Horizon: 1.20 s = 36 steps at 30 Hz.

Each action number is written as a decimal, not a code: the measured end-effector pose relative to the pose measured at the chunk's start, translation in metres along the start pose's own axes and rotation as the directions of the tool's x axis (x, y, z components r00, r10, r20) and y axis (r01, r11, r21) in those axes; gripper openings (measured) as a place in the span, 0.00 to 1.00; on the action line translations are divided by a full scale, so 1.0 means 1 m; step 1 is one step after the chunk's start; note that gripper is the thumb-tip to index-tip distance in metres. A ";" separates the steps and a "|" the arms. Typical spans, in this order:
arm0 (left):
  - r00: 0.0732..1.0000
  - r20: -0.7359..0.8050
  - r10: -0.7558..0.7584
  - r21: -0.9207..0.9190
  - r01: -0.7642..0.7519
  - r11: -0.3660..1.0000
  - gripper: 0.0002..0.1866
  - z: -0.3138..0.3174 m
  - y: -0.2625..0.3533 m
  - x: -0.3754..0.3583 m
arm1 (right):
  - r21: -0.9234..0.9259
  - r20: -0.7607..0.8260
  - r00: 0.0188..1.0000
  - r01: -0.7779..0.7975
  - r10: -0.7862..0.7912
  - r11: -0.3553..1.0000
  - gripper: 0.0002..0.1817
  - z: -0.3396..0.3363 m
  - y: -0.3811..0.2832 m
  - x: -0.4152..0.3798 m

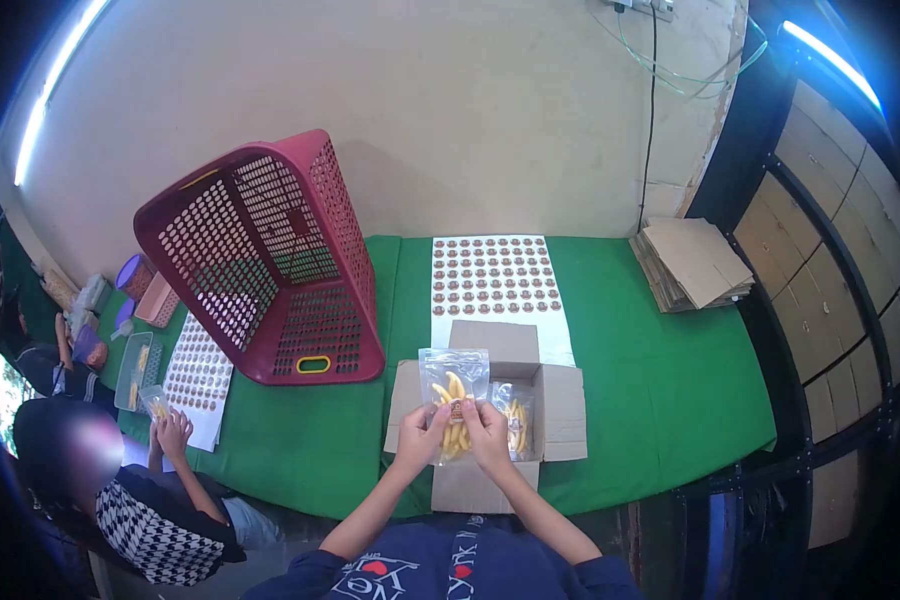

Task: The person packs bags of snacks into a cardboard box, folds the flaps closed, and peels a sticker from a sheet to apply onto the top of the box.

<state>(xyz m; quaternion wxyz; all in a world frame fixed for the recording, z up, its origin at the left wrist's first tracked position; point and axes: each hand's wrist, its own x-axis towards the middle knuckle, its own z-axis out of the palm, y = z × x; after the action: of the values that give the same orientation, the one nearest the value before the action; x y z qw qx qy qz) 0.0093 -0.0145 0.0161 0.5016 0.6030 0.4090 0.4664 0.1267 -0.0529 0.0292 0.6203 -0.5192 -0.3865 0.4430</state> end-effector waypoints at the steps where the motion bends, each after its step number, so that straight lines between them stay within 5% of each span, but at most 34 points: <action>1: 0.998 0.004 -0.056 -0.015 0.056 0.998 0.15 0.000 -0.004 0.002 | -0.018 0.005 1.000 0.006 -0.006 1.000 0.14 0.001 -0.005 0.000; 3: 0.986 0.017 -0.166 -0.042 0.167 0.985 0.15 -0.002 -0.003 0.005 | -0.078 0.029 0.999 0.030 -0.028 0.996 0.13 -0.002 -0.004 0.001; 8: 0.996 -0.005 -0.084 -0.010 0.084 0.996 0.13 -0.001 -0.009 0.006 | -0.247 0.055 0.998 0.047 -0.035 0.968 0.14 -0.002 -0.022 0.001; 30: 0.997 0.027 0.075 -0.075 -0.073 0.995 0.10 -0.003 -0.008 0.002 | -0.067 0.045 0.999 -0.019 0.022 0.998 0.10 -0.008 -0.009 0.004; 33: 0.996 0.047 -0.079 -0.165 0.086 0.983 0.10 -0.007 -0.001 0.004 | -0.010 0.049 0.996 -0.079 0.079 0.997 0.09 -0.006 -0.022 0.002; 36: 0.985 0.088 -0.146 0.034 0.144 0.989 0.11 -0.012 0.004 0.001 | -0.111 0.129 0.988 -0.067 0.081 0.992 0.11 -0.013 -0.015 0.002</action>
<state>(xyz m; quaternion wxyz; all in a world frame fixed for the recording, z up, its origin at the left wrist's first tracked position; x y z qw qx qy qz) -0.0020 -0.0117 0.0211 0.5438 0.5989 0.4351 0.3954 0.1420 -0.0556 0.0422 0.5477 -0.5349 -0.4305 0.4782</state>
